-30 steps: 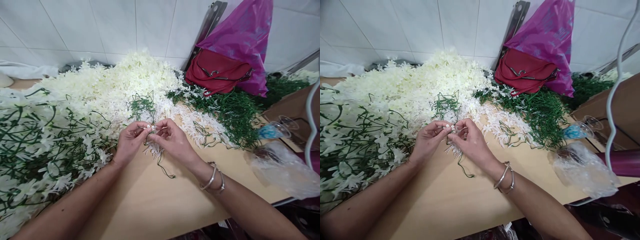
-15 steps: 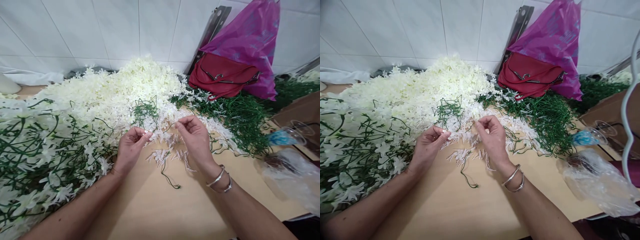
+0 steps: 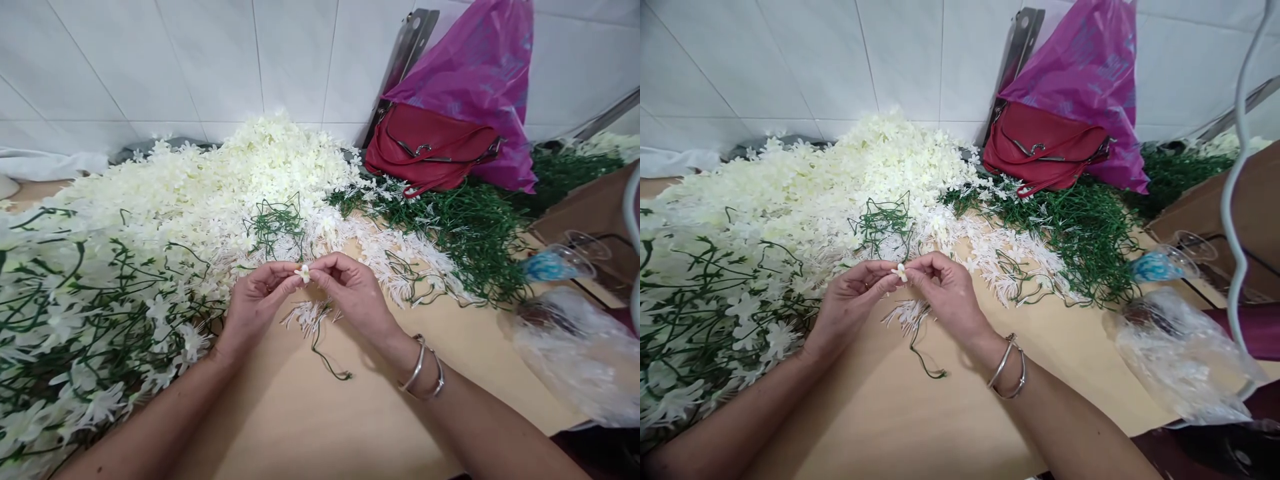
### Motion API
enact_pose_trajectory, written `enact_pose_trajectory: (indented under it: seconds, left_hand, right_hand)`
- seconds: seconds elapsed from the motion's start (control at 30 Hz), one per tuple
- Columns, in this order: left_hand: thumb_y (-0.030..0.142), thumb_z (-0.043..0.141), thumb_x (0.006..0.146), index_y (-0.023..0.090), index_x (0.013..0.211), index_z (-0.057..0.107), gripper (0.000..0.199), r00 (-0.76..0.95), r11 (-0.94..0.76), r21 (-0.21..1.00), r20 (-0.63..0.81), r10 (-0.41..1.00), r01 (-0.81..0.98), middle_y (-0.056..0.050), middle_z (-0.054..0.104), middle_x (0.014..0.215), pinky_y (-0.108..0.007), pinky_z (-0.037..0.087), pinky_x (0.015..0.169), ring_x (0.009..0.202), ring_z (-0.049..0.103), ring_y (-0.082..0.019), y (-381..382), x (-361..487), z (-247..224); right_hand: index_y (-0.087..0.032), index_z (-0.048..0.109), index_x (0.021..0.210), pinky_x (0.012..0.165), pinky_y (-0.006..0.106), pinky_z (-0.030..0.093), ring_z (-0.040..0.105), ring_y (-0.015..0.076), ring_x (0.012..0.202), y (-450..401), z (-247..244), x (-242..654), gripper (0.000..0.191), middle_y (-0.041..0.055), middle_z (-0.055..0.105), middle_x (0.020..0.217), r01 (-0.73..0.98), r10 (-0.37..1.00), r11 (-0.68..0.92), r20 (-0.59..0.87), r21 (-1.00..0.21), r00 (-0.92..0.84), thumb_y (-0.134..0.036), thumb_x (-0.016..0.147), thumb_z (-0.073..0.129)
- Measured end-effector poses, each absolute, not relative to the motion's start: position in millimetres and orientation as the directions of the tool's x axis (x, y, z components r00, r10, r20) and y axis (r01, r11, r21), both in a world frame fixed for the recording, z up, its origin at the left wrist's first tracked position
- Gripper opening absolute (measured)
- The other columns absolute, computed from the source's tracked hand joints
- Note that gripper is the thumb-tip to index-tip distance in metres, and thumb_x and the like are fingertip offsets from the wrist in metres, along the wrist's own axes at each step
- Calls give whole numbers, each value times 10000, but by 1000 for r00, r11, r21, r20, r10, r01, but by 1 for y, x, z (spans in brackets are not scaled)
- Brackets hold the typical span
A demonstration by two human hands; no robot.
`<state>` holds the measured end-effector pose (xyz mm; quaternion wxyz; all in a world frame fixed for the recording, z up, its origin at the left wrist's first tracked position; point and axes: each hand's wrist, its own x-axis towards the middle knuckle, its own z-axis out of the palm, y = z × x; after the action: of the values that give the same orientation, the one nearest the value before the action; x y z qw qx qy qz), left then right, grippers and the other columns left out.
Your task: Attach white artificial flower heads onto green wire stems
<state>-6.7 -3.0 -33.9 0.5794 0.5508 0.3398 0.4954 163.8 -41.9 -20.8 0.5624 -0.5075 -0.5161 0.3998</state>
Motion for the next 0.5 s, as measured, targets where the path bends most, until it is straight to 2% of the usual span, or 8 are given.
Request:
enact_pose_trajectory:
  seconds: [0.13,0.3,0.4,0.5]
  left_hand:
    - [324,784,914,205,1005,799,150,347,-101,982,153,925,-162,-27,815,935,-248,605,840,858,756,-146,-2,-8,-36]
    - [333,744,946,192,896,758,151,332,-121,989,142,933,-84,0,763,821,-211,564,774,791,702,-123,-4,-10,-34]
    - [359,741,944,184,854,724,198,320,-130,990,141,937,-55,3,743,771,-214,551,737,753,689,-126,-5,-10,-32]
    - [387,745,934,181,820,697,240,328,-133,990,142,934,-51,3,732,720,-227,552,710,705,686,-132,-6,-10,-30]
  right_hand:
    - [-211,736,873,678,308,467,590,153,729,-39,-19,169,114,6,699,788,75,984,111,120,-991,134,-325,882,736]
    - [-213,710,849,663,302,471,584,148,716,-43,-16,164,140,1,683,783,71,988,99,106,-993,110,-342,901,720]
    - [-222,694,871,683,306,482,588,151,742,-46,-15,161,95,-3,667,801,97,982,143,153,-985,109,-305,913,712]
    - [-242,699,987,761,326,512,616,164,821,-49,-15,159,58,5,682,884,150,962,228,247,-962,117,-248,930,698]
